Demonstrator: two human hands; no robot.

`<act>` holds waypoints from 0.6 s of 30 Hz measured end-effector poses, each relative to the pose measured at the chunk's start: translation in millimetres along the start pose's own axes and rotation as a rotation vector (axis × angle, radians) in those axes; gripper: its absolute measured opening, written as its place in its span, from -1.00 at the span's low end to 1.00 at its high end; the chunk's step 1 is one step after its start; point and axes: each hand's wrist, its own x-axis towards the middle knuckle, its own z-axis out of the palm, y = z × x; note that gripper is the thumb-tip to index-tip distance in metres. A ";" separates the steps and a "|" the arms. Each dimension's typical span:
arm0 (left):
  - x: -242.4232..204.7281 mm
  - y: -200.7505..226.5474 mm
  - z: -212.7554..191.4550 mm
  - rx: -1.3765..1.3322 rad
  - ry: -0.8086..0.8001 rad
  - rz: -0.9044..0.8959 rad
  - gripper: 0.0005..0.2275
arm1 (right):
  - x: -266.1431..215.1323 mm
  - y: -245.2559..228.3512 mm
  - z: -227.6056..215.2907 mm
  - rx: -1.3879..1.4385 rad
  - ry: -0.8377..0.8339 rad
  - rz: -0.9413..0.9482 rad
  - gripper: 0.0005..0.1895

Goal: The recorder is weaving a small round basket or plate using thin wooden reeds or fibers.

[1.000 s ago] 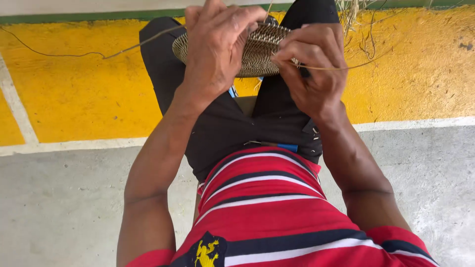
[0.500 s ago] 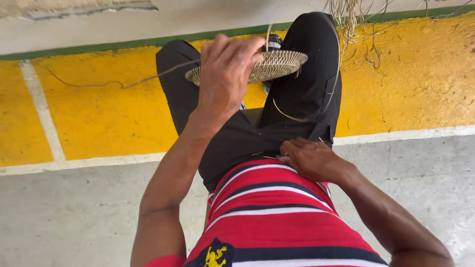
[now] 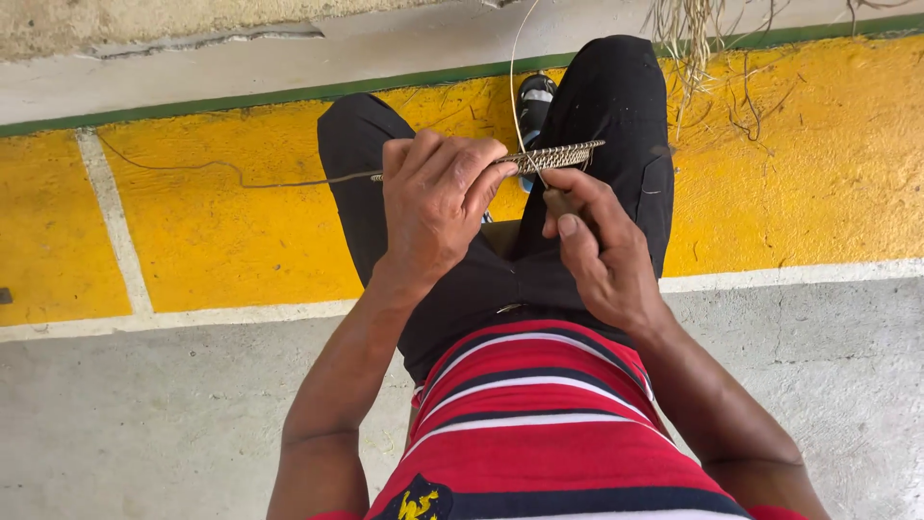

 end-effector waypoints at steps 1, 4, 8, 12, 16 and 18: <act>-1.4 0.1 -1.0 0.000 -0.016 -0.009 -0.78 | 0.4 1.2 1.4 0.034 -0.004 0.027 -0.59; 1.5 0.0 0.6 -0.020 0.002 -0.010 -0.79 | 2.1 1.2 1.4 0.103 -0.022 0.136 -0.60; 1.9 2.3 2.9 -0.014 -0.005 -0.018 -0.80 | 1.4 0.0 7.1 0.032 0.009 0.019 -0.62; -2.0 1.3 3.5 -0.012 -0.007 -0.011 -0.77 | 0.7 -6.5 9.3 -0.265 0.084 -0.145 -0.60; -6.3 -0.8 5.6 -0.003 0.002 0.006 -0.75 | -5.7 -1.4 12.4 -0.300 0.071 -0.133 -0.58; -6.8 -0.2 6.3 -0.014 0.006 0.009 -0.75 | -6.0 -2.4 13.6 -0.310 0.072 -0.147 -0.57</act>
